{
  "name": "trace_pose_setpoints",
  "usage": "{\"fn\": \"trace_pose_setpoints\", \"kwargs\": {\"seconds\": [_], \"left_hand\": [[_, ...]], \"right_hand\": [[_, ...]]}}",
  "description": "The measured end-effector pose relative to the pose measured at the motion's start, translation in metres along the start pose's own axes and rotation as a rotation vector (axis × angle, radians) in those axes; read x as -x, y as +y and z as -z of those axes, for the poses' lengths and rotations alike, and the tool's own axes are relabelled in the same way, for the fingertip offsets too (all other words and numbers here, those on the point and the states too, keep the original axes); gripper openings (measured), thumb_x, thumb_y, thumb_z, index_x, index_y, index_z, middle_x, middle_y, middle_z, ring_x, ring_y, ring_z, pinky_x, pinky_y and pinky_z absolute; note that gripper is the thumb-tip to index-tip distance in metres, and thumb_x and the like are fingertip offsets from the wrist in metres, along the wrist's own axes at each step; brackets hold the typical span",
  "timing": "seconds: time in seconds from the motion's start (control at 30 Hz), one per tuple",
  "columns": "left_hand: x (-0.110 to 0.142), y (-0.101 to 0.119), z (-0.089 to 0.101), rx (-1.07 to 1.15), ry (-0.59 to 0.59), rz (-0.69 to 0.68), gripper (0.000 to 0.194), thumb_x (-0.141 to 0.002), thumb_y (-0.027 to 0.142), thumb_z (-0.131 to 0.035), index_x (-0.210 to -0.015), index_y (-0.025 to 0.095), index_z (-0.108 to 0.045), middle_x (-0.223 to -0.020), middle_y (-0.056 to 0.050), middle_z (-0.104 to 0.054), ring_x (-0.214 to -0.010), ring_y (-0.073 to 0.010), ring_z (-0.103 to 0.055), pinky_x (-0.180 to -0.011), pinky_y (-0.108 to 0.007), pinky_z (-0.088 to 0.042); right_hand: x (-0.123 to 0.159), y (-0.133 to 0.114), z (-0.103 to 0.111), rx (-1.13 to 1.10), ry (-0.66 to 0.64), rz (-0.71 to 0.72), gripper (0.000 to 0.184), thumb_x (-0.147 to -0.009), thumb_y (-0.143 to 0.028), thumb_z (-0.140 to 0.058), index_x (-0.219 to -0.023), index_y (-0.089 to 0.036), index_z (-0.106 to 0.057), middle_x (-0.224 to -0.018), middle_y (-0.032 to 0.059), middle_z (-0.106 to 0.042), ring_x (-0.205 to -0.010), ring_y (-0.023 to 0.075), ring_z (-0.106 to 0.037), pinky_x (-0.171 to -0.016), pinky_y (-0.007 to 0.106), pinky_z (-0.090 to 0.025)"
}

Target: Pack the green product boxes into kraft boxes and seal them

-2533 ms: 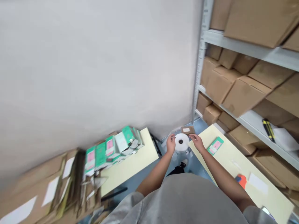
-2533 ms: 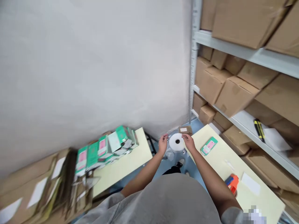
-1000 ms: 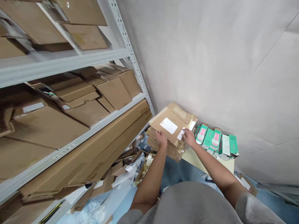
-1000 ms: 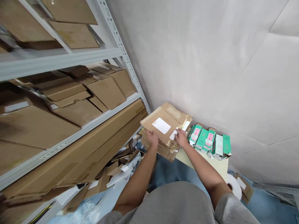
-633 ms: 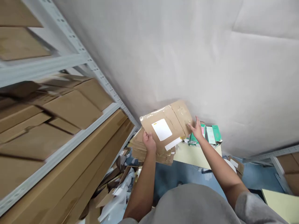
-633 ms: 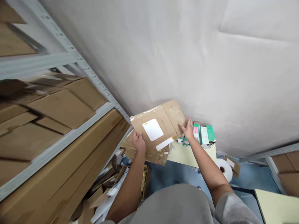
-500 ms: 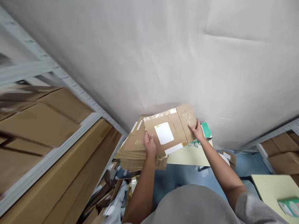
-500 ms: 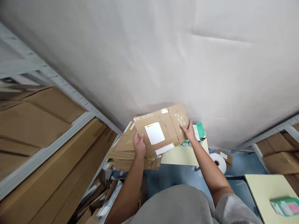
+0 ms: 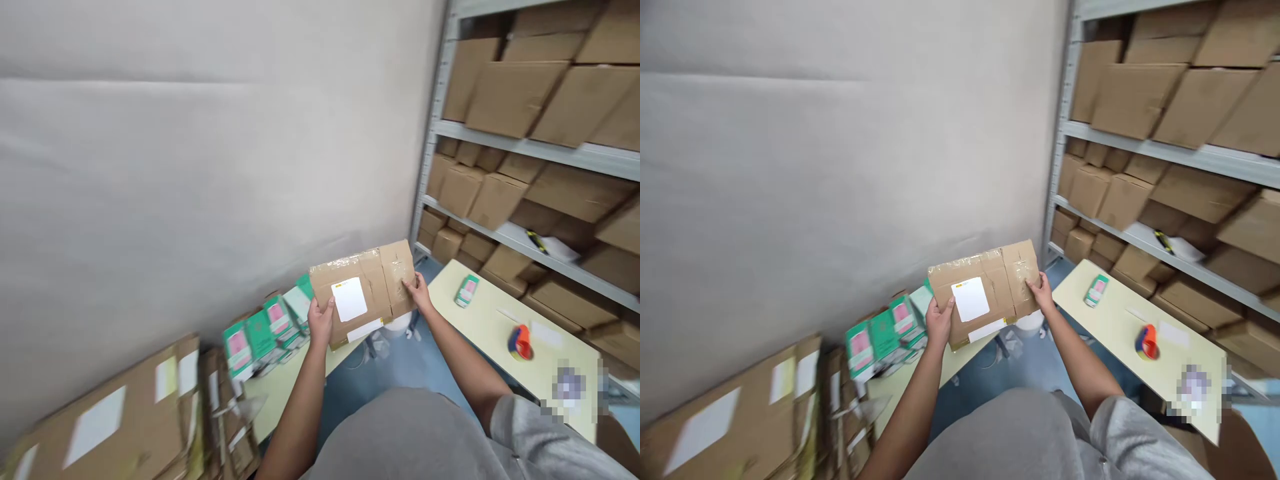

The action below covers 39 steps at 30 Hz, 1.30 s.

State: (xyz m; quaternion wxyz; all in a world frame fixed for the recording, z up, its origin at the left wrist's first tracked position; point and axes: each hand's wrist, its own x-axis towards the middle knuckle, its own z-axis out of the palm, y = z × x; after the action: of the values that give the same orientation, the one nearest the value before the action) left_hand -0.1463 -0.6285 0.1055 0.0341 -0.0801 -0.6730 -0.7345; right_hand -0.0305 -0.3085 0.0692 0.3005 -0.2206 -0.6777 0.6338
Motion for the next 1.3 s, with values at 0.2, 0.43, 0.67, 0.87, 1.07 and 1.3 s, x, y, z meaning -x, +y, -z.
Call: {"fn": "trace_pose_setpoints", "kwargs": {"seconds": [0.2, 0.43, 0.67, 0.87, 1.07, 1.3], "left_hand": [[0.021, -0.037, -0.189, 0.011, -0.340, 0.174, 0.052, -0.075, 0.048, -0.092, -0.115, 0.021, -0.072, -0.120, -0.013, -0.083, -0.108, -0.0305, -0.080, -0.100, -0.047, -0.065], [0.085, -0.078, -0.356, 0.079, -0.669, 0.344, 0.059, -0.064, 0.034, -0.097, -0.115, 0.021, -0.070, -0.122, -0.013, -0.083, -0.109, -0.0289, -0.081, -0.103, -0.047, -0.063], [0.132, -0.116, -0.472, 0.061, -0.962, 0.485, 0.057, -0.054, 0.034, -0.100, -0.103, 0.017, -0.075, -0.106, -0.012, -0.085, -0.103, -0.0318, -0.081, -0.103, -0.050, -0.062], [0.149, -0.138, -0.556, 0.047, -1.032, 0.598, 0.048, -0.049, 0.017, -0.094, -0.092, 0.018, -0.073, -0.096, -0.009, -0.085, -0.095, -0.0291, -0.081, -0.100, -0.049, -0.062], [0.131, -0.168, -0.580, -0.084, -1.007, 0.647, 0.039, -0.048, 0.008, -0.085, -0.083, 0.018, -0.071, -0.087, -0.008, -0.083, -0.089, -0.0314, -0.081, -0.095, -0.052, -0.064], [0.088, -0.191, -0.561, -0.132, -1.018, 0.656, 0.037, -0.051, 0.014, -0.086, -0.084, 0.019, -0.070, -0.085, -0.006, -0.082, -0.095, -0.0336, -0.081, -0.097, -0.055, -0.064]], "right_hand": [[-0.003, 0.032, 0.193, 0.002, 0.328, -0.065, 0.047, -0.078, -0.055, -0.075, -0.112, -0.025, -0.061, -0.119, 0.0095, -0.078, -0.115, 0.0302, -0.071, -0.105, 0.046, -0.057], [0.034, 0.058, 0.350, -0.036, 0.644, -0.200, 0.040, -0.072, -0.043, -0.070, -0.107, -0.028, -0.059, -0.112, 0.0059, -0.078, -0.108, 0.0302, -0.070, -0.098, 0.044, -0.057], [0.083, 0.071, 0.449, -0.036, 0.981, -0.245, 0.038, -0.061, -0.043, -0.066, -0.095, -0.027, -0.058, -0.090, -0.0003, -0.071, -0.092, 0.0257, -0.064, -0.087, 0.036, -0.052], [0.097, 0.072, 0.468, -0.054, 1.224, -0.268, 0.039, -0.056, -0.044, -0.064, -0.091, -0.026, -0.061, -0.086, -0.0009, -0.072, -0.087, 0.0248, -0.064, -0.084, 0.036, -0.051], [0.076, 0.067, 0.448, -0.070, 1.186, -0.335, 0.031, -0.057, -0.040, -0.072, -0.083, -0.025, -0.065, -0.079, 0.0013, -0.073, -0.086, 0.0279, -0.066, -0.083, 0.041, -0.055], [0.043, 0.079, 0.426, -0.079, 1.104, -0.388, 0.028, -0.059, -0.042, -0.073, -0.077, -0.026, -0.061, -0.072, 0.0009, -0.066, -0.081, 0.0264, -0.061, -0.083, 0.041, -0.051]]}}
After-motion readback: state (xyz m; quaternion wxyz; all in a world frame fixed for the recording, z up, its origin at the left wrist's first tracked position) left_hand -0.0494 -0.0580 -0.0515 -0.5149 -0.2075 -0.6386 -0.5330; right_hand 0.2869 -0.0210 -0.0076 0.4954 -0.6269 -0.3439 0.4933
